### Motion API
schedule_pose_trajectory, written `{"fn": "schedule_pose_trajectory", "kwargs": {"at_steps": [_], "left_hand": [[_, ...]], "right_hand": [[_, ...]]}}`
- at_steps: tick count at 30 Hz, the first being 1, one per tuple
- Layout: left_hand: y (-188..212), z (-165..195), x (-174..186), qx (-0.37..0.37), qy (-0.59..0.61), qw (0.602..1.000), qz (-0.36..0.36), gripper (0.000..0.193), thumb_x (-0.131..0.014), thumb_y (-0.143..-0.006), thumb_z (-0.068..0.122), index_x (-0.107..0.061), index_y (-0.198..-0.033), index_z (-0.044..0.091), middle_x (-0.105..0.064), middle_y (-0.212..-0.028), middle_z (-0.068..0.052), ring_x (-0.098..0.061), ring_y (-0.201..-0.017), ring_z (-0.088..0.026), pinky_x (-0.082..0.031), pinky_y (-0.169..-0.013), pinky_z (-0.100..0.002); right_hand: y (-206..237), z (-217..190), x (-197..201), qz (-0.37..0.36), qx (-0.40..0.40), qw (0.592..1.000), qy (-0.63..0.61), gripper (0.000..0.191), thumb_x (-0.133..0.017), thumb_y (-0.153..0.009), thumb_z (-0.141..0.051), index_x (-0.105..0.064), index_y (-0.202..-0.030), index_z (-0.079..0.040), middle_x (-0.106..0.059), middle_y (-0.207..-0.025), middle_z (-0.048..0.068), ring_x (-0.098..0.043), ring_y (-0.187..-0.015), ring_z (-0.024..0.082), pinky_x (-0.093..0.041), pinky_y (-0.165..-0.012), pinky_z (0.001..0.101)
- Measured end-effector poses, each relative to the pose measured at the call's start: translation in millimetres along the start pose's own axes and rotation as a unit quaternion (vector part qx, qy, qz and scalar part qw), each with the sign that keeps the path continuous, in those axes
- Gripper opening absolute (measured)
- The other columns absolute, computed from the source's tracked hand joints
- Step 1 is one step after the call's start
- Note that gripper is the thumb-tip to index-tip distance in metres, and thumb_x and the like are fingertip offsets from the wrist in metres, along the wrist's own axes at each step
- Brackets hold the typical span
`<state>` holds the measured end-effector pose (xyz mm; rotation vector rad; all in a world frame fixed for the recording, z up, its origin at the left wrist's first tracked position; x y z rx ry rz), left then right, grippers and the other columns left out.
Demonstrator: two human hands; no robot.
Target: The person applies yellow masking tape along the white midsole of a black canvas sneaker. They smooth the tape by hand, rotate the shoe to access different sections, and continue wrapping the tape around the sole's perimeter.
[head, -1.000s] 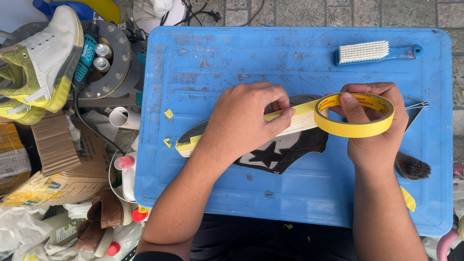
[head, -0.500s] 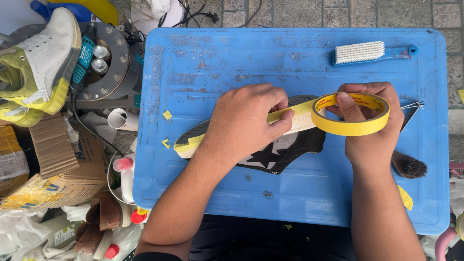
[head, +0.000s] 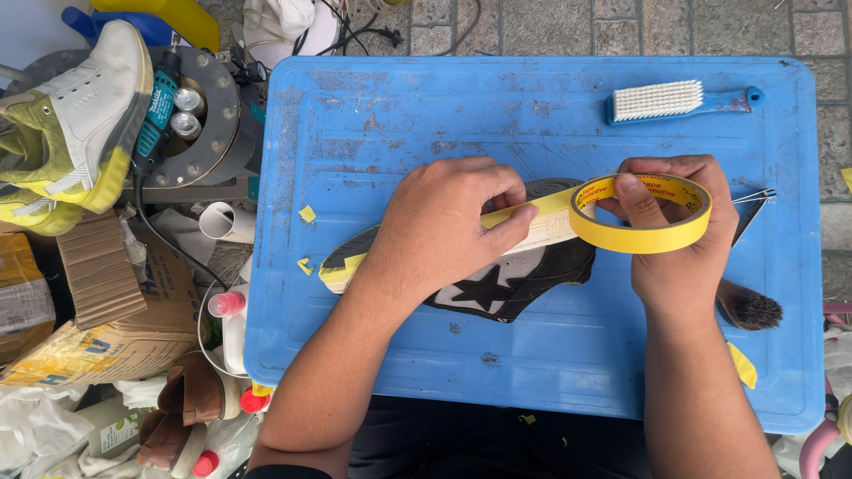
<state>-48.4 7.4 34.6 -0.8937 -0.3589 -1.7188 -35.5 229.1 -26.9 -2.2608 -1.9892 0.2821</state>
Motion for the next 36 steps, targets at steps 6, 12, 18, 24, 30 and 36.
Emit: {"fn": "schedule_pose_trajectory", "kwargs": {"at_steps": [6,12,18,24,30,36], "left_hand": [[-1,3,-1,-0.02,-0.036,0.999,0.012,0.016,-0.076,-0.083,0.026,-0.073,-0.083,0.01,-0.072,-0.078,-0.002,-0.069,-0.063,-0.022,-0.055,-0.06,-0.039],[2,9,0,-0.032,-0.064,0.996,0.044,0.022,-0.076,-0.086,0.031,-0.072,-0.081,0.01,-0.07,-0.077,-0.004,-0.069,-0.069,-0.025,-0.055,-0.062,-0.041],[-1,8,-9,-0.01,-0.1,0.994,0.036,0.024,-0.075,-0.085,0.032,-0.071,-0.081,0.009,-0.065,-0.074,-0.005,-0.068,-0.07,-0.025,-0.056,-0.064,-0.042],[3,11,-13,-0.05,-0.066,0.993,0.083,0.015,-0.072,-0.089,0.025,-0.072,-0.088,0.01,-0.067,-0.084,-0.004,-0.069,-0.083,-0.025,-0.057,-0.073,-0.041],[3,9,-15,-0.04,-0.054,0.995,0.08,0.017,-0.074,-0.087,0.025,-0.072,-0.087,0.009,-0.068,-0.084,-0.005,-0.069,-0.084,-0.026,-0.057,-0.074,-0.042],[0,14,-14,-0.06,-0.066,0.992,0.085,0.017,-0.074,-0.086,0.024,-0.071,-0.087,0.007,-0.067,-0.084,-0.006,-0.069,-0.085,-0.027,-0.056,-0.074,-0.042]], "right_hand": [[-1,0,-1,0.002,-0.004,1.0,-0.005,0.016,-0.067,-0.111,0.0,-0.052,-0.116,0.002,-0.067,-0.117,0.016,-0.073,-0.103,0.022,-0.067,-0.093,0.0355],[0,-1,-1,0.002,-0.006,1.0,-0.009,0.016,-0.067,-0.11,0.0,-0.052,-0.116,0.003,-0.067,-0.115,0.016,-0.073,-0.105,0.022,-0.067,-0.093,0.0358],[0,1,-1,0.006,-0.001,1.0,0.014,0.016,-0.067,-0.112,-0.003,-0.054,-0.117,0.004,-0.067,-0.118,0.015,-0.072,-0.107,0.021,-0.064,-0.092,0.0353],[-1,1,-2,0.001,0.006,1.0,0.03,0.017,-0.068,-0.113,-0.005,-0.054,-0.118,0.004,-0.067,-0.117,0.014,-0.072,-0.104,0.02,-0.066,-0.091,0.0333],[-1,-1,-2,0.002,0.005,0.999,0.04,0.018,-0.068,-0.111,-0.006,-0.054,-0.118,0.004,-0.068,-0.117,0.015,-0.072,-0.104,0.02,-0.066,-0.091,0.0328],[-4,0,-4,0.011,-0.001,0.999,0.043,0.017,-0.067,-0.108,-0.007,-0.055,-0.114,0.004,-0.068,-0.114,0.014,-0.072,-0.101,0.019,-0.065,-0.088,0.0324]]}}
Point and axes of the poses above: each hand's wrist, its own y-axis away from the middle knuckle, its own x-axis out of the back of the hand, z = x × y, the point moved 5 cm from there along -y, towards the middle knuckle
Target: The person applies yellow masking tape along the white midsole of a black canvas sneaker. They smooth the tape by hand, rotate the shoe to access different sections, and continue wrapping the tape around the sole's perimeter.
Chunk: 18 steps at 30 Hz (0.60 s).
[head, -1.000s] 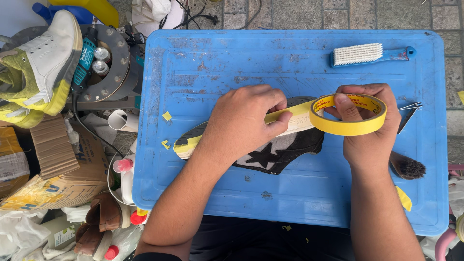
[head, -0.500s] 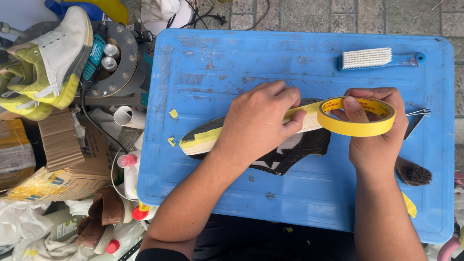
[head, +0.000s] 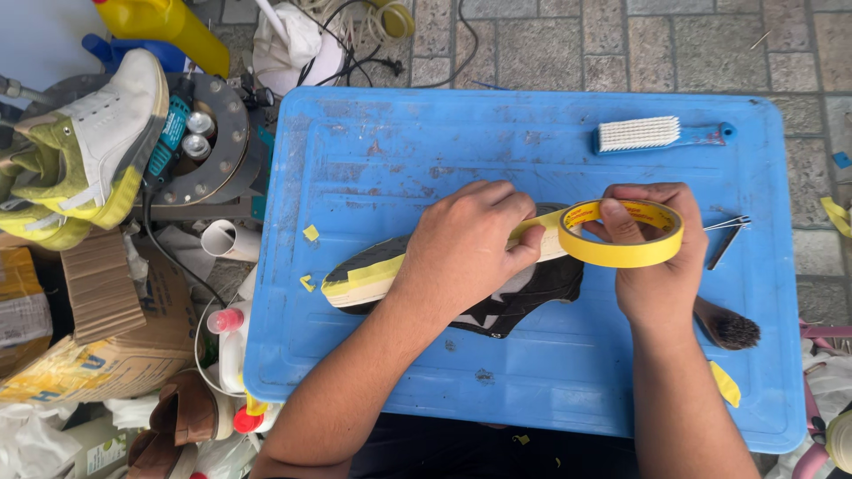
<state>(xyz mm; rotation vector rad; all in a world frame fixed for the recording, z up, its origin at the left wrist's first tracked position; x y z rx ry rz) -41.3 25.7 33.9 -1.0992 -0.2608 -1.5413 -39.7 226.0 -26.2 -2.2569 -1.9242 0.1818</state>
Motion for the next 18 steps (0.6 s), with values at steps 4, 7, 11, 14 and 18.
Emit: {"fn": "schedule_pose_trajectory", "kwargs": {"at_steps": [4,7,11,14,18], "left_hand": [[-1.7,-2.5,1.5,0.006,0.009,1.0,-0.012,0.021,-0.075,-0.086,0.028,-0.071,-0.085,0.007,-0.066,-0.082,-0.006,-0.068,-0.081,-0.027,-0.056,-0.072,-0.042],[-4.0,-2.2,1.0,0.01,-0.002,1.0,-0.011,0.023,-0.076,-0.087,0.03,-0.071,-0.084,0.008,-0.066,-0.081,-0.007,-0.069,-0.08,-0.028,-0.056,-0.071,-0.043],[-5.4,-4.6,-1.0,0.04,0.009,0.999,-0.034,0.024,-0.076,-0.085,0.031,-0.072,-0.085,0.008,-0.067,-0.08,-0.006,-0.069,-0.077,-0.027,-0.056,-0.07,-0.042],[-6.0,-3.2,1.6,0.02,0.003,1.0,-0.02,0.024,-0.076,-0.085,0.031,-0.072,-0.084,0.008,-0.068,-0.081,-0.006,-0.07,-0.078,-0.028,-0.056,-0.07,-0.042],[-6.2,-7.9,1.9,0.05,0.036,0.997,-0.037,0.023,-0.075,-0.086,0.031,-0.074,-0.084,0.008,-0.07,-0.081,-0.006,-0.07,-0.076,-0.027,-0.056,-0.068,-0.041]], "right_hand": [[-2.1,2.9,-1.1,0.0,-0.005,1.0,0.001,0.016,-0.066,-0.107,-0.007,-0.056,-0.112,0.004,-0.069,-0.11,0.014,-0.073,-0.096,0.019,-0.064,-0.084,0.0309],[-4.7,4.0,-1.3,-0.002,-0.009,1.0,-0.007,0.015,-0.066,-0.106,-0.007,-0.057,-0.11,0.003,-0.069,-0.108,0.013,-0.073,-0.094,0.019,-0.064,-0.082,0.0306],[-6.0,5.2,-3.0,-0.005,-0.013,1.0,-0.025,0.014,-0.065,-0.105,-0.007,-0.057,-0.11,0.003,-0.069,-0.108,0.013,-0.074,-0.094,0.019,-0.064,-0.082,0.0308],[-6.1,5.9,-3.0,-0.006,-0.015,0.999,-0.032,0.014,-0.065,-0.104,-0.007,-0.057,-0.11,0.003,-0.069,-0.109,0.013,-0.074,-0.095,0.019,-0.065,-0.083,0.0312],[-5.8,7.3,-3.1,-0.006,-0.021,0.999,-0.043,0.014,-0.065,-0.105,-0.006,-0.057,-0.111,0.003,-0.068,-0.108,0.013,-0.074,-0.095,0.02,-0.065,-0.083,0.0312]]}}
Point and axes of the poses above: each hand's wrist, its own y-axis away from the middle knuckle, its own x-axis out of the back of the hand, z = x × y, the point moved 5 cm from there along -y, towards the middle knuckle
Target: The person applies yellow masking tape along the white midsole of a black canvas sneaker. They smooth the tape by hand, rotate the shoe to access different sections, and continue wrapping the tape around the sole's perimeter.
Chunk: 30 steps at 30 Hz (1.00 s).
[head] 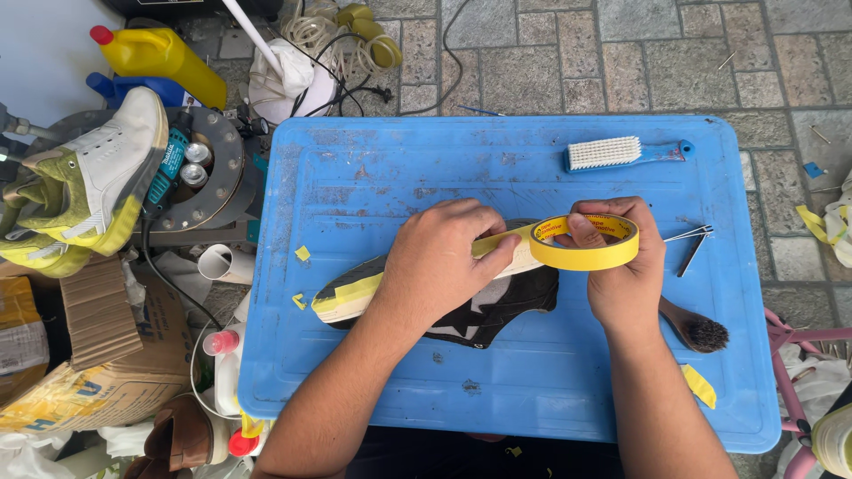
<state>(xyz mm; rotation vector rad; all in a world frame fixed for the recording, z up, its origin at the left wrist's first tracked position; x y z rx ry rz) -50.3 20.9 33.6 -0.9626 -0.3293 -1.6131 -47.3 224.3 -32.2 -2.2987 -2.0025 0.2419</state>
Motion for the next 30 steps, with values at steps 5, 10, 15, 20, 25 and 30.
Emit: {"fn": "schedule_pose_trajectory", "kwargs": {"at_steps": [5,10,15,20,25,30], "left_hand": [[-1,0,-1,0.004,-0.005,1.0,-0.005,0.023,-0.075,-0.087,0.031,-0.075,-0.082,0.009,-0.07,-0.078,-0.006,-0.071,-0.074,-0.026,-0.056,-0.067,-0.041],[-1,-1,-5,0.01,-0.019,1.0,-0.003,0.025,-0.075,-0.088,0.033,-0.075,-0.083,0.008,-0.07,-0.078,-0.005,-0.071,-0.073,-0.024,-0.057,-0.067,-0.04],[-1,-1,-5,0.007,-0.024,1.0,0.0,0.025,-0.076,-0.087,0.033,-0.074,-0.083,0.008,-0.07,-0.078,-0.005,-0.071,-0.073,-0.024,-0.057,-0.066,-0.04],[-1,-2,-4,0.017,-0.012,1.0,-0.006,0.025,-0.075,-0.087,0.033,-0.074,-0.082,0.009,-0.07,-0.076,-0.004,-0.071,-0.071,-0.023,-0.056,-0.065,-0.04],[-1,-1,-2,0.006,-0.002,1.0,-0.002,0.025,-0.075,-0.089,0.033,-0.074,-0.083,0.008,-0.07,-0.077,-0.005,-0.071,-0.071,-0.024,-0.056,-0.065,-0.04],[-1,-2,-1,0.009,0.008,1.0,-0.007,0.025,-0.074,-0.089,0.033,-0.074,-0.084,0.008,-0.07,-0.078,-0.005,-0.071,-0.072,-0.024,-0.056,-0.065,-0.04]], "right_hand": [[0,0,0,0.003,-0.001,1.0,-0.011,0.012,-0.064,-0.105,-0.004,-0.056,-0.11,0.003,-0.068,-0.109,0.012,-0.073,-0.096,0.019,-0.065,-0.084,0.0307],[0,-2,0,0.007,0.003,1.0,0.019,0.01,-0.064,-0.105,-0.003,-0.056,-0.11,0.003,-0.069,-0.108,0.013,-0.073,-0.094,0.018,-0.064,-0.081,0.0295],[1,-3,1,0.004,0.011,1.0,0.024,0.009,-0.063,-0.105,-0.002,-0.056,-0.109,0.003,-0.068,-0.108,0.012,-0.073,-0.096,0.02,-0.063,-0.083,0.0307],[1,0,2,-0.013,0.013,1.0,-0.008,0.009,-0.063,-0.105,0.001,-0.054,-0.106,0.001,-0.068,-0.106,0.013,-0.074,-0.101,0.024,-0.061,-0.086,0.033],[1,7,3,-0.028,0.007,0.996,-0.086,0.012,-0.061,-0.103,0.006,-0.052,-0.107,-0.001,-0.066,-0.106,0.011,-0.073,-0.106,0.026,-0.061,-0.092,0.0351],[1,9,5,-0.037,0.005,0.994,-0.099,0.012,-0.059,-0.103,0.007,-0.052,-0.107,-0.001,-0.066,-0.106,0.011,-0.074,-0.108,0.028,-0.06,-0.096,0.0368]]}}
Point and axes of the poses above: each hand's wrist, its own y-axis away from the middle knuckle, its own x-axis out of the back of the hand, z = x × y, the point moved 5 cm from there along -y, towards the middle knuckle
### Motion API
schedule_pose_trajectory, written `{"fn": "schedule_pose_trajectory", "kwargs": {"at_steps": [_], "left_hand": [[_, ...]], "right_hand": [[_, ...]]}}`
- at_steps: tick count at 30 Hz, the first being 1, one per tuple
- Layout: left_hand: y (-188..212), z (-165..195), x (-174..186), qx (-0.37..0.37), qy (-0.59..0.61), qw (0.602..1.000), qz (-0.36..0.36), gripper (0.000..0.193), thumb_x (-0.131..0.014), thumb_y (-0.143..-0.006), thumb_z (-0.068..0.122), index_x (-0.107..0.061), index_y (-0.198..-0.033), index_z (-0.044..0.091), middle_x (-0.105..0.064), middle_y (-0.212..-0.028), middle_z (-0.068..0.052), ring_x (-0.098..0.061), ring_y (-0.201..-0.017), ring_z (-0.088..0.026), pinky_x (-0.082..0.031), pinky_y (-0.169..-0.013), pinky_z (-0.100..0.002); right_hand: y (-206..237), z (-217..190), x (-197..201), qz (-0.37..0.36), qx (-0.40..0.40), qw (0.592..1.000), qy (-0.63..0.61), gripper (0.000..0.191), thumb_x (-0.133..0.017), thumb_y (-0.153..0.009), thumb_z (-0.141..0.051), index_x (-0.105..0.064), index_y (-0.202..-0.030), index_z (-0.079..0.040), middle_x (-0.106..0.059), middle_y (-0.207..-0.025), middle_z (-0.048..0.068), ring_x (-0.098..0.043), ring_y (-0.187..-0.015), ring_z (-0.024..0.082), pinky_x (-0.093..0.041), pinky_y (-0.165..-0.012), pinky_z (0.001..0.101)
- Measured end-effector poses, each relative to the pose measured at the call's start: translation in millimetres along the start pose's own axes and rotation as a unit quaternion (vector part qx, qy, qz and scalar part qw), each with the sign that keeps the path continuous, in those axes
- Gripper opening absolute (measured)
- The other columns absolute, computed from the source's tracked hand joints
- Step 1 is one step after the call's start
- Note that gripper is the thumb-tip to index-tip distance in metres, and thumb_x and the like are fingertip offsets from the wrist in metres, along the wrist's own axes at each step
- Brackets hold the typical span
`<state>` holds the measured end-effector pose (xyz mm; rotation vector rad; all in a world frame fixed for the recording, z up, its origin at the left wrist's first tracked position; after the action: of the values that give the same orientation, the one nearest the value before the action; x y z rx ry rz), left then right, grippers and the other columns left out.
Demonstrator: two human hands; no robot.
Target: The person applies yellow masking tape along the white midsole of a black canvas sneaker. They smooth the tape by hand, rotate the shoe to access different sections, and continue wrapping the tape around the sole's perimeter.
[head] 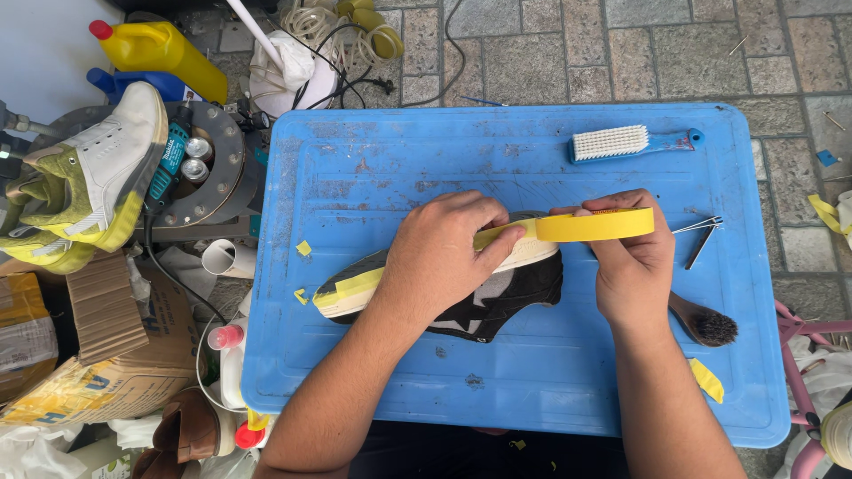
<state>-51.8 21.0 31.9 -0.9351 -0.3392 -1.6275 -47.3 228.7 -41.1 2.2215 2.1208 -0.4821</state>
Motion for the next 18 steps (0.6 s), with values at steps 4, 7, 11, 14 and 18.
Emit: {"fn": "schedule_pose_trajectory", "kwargs": {"at_steps": [4,7,11,14,18], "left_hand": [[0.4,0.4,-1.8,-0.002,-0.011,1.0,0.0,0.025,-0.075,-0.089,0.033,-0.074,-0.084,0.009,-0.07,-0.078,-0.005,-0.071,-0.073,-0.025,-0.056,-0.065,-0.04],[0.0,-0.6,-4.0,0.005,-0.017,1.0,-0.006,0.025,-0.075,-0.088,0.033,-0.073,-0.083,0.009,-0.07,-0.078,-0.004,-0.071,-0.072,-0.024,-0.056,-0.066,-0.04],[-0.6,0.5,-5.1,0.0,-0.024,1.0,-0.002,0.024,-0.076,-0.087,0.032,-0.073,-0.082,0.009,-0.069,-0.077,-0.004,-0.071,-0.073,-0.024,-0.057,-0.067,-0.04],[-0.6,1.9,-5.2,0.006,-0.035,0.999,0.006,0.024,-0.077,-0.086,0.032,-0.072,-0.081,0.009,-0.069,-0.077,-0.004,-0.071,-0.074,-0.024,-0.057,-0.068,-0.041],[-1.0,3.4,-4.7,0.004,-0.046,0.999,0.007,0.023,-0.077,-0.085,0.032,-0.071,-0.081,0.01,-0.068,-0.077,-0.004,-0.07,-0.074,-0.024,-0.056,-0.067,-0.041]], "right_hand": [[0.1,0.2,1.0,0.012,-0.011,0.999,0.03,0.011,-0.058,-0.103,0.007,-0.052,-0.109,0.0,-0.068,-0.107,0.014,-0.072,-0.105,0.026,-0.059,-0.093,0.0348],[0.4,-0.8,0.5,0.016,-0.018,0.999,0.032,0.011,-0.059,-0.104,0.006,-0.051,-0.108,0.0,-0.068,-0.107,0.015,-0.073,-0.105,0.026,-0.06,-0.092,0.0345],[0.2,-3.3,-0.6,0.02,-0.026,0.999,0.043,0.009,-0.058,-0.104,0.005,-0.051,-0.107,0.0,-0.069,-0.106,0.015,-0.074,-0.106,0.026,-0.062,-0.09,0.0343],[-0.1,-5.6,-1.8,0.022,-0.02,0.997,0.065,0.01,-0.06,-0.104,0.004,-0.052,-0.108,0.001,-0.07,-0.106,0.017,-0.074,-0.103,0.026,-0.061,-0.089,0.0331],[-0.8,-5.3,-1.6,0.029,-0.02,0.998,0.048,0.01,-0.062,-0.104,0.001,-0.053,-0.109,0.001,-0.066,-0.107,0.011,-0.074,-0.106,0.024,-0.062,-0.088,0.0311]]}}
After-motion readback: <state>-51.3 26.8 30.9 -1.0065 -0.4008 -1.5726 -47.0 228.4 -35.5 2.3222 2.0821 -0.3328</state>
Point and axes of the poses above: each hand's wrist, its own y-axis away from the middle knuckle, its own x-axis out of the back of the hand, z = x × y, the point moved 5 cm from there along -y, towards the middle knuckle
